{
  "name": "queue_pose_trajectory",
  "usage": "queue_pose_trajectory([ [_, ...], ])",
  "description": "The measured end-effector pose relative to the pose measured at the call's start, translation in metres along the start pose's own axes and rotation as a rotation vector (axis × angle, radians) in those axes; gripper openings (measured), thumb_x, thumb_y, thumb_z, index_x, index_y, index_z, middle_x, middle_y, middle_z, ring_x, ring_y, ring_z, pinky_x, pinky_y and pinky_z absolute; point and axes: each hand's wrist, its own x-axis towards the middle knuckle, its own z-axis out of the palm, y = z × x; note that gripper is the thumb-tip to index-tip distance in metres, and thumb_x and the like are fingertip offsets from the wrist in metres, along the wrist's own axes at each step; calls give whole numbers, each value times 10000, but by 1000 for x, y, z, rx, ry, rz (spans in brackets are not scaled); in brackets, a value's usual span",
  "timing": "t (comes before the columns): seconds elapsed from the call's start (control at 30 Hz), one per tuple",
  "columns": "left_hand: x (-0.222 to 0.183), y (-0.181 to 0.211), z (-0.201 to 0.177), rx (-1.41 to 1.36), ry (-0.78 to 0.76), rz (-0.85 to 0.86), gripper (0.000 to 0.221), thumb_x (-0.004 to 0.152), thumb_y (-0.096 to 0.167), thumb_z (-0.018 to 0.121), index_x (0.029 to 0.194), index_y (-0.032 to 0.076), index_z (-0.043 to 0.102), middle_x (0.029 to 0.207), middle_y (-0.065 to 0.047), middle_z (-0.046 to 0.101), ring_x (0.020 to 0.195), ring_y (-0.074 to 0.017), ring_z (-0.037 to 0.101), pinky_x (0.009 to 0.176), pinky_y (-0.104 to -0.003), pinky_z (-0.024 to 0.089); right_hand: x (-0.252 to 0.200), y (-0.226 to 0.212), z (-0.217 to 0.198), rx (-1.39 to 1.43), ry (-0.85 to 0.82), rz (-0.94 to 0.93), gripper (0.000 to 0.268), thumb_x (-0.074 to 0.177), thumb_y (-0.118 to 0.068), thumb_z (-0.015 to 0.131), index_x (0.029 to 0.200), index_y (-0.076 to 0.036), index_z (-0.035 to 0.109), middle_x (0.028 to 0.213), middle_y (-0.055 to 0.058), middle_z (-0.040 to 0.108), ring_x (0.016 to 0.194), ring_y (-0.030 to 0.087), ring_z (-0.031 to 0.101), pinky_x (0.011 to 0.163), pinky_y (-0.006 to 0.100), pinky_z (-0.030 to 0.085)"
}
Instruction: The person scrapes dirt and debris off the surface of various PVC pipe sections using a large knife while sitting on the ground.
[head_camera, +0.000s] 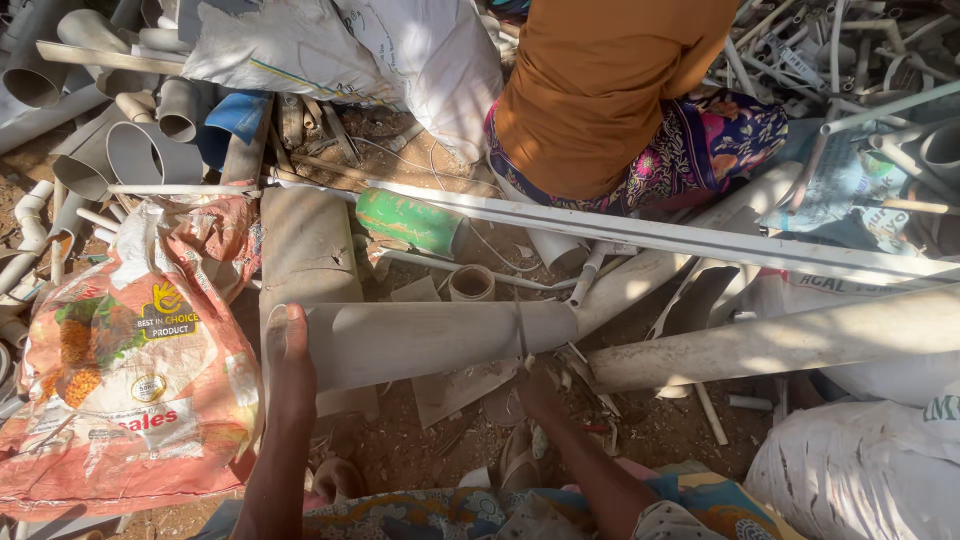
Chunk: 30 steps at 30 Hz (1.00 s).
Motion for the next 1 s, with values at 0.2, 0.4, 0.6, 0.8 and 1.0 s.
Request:
queue_pose_trajectory([
  [0.2, 12, -9, -5, 276, 78, -67, 1061, 904, 712, 544, 1504, -131, 308, 1552, -301, 355, 1434, -379, 385, 1099, -431, 343, -81, -87, 75, 25, -147, -859, 377, 1088, -234, 500, 1247, 94, 599, 938, 272, 676, 877, 449, 669, 729, 541, 512],
  [0.4, 4, 3, 1, 393, 5, -239, 967, 1016, 674, 508, 1306, -249, 502, 1357, -490, 552, 1248, -540, 529, 1038, -538, 446, 0, -30, -12, 124, -106, 104, 375, 1050, -297, 465, 1113, 34, 631, 716, 126, 619, 574, 288, 583, 554, 497, 462],
  [0.6, 16, -16, 11, 265, -33, -295, 1033, 1013, 785, 329, 1352, -178, 488, 1226, -370, 594, 1168, -429, 618, 1003, -488, 458, -55, -103, 11, 46, -383, -151, 475, 1081, -387, 467, 1005, 58, 615, 597, 92, 523, 448, 222, 535, 449, 394, 470],
  [0.8, -13, -6, 8, 653, -113, 30, 860, 1078, 643, 308, 913, -126, 658, 815, -333, 669, 867, -446, 655, 848, -554, 489, -92, -141, 33, 86, -315, -579, 400, 1077, -308, 480, 1142, 62, 618, 679, 85, 601, 625, 229, 625, 572, 391, 480],
  [1.0, -23, 19, 14, 702, -136, 261, 732, 994, 616, 415, 786, -50, 637, 672, -253, 621, 698, -431, 639, 717, -543, 467, -5, -52, -28, 145, -113, 196, 531, 1051, -434, 449, 998, 61, 631, 667, 90, 599, 547, 241, 570, 521, 414, 474],
])
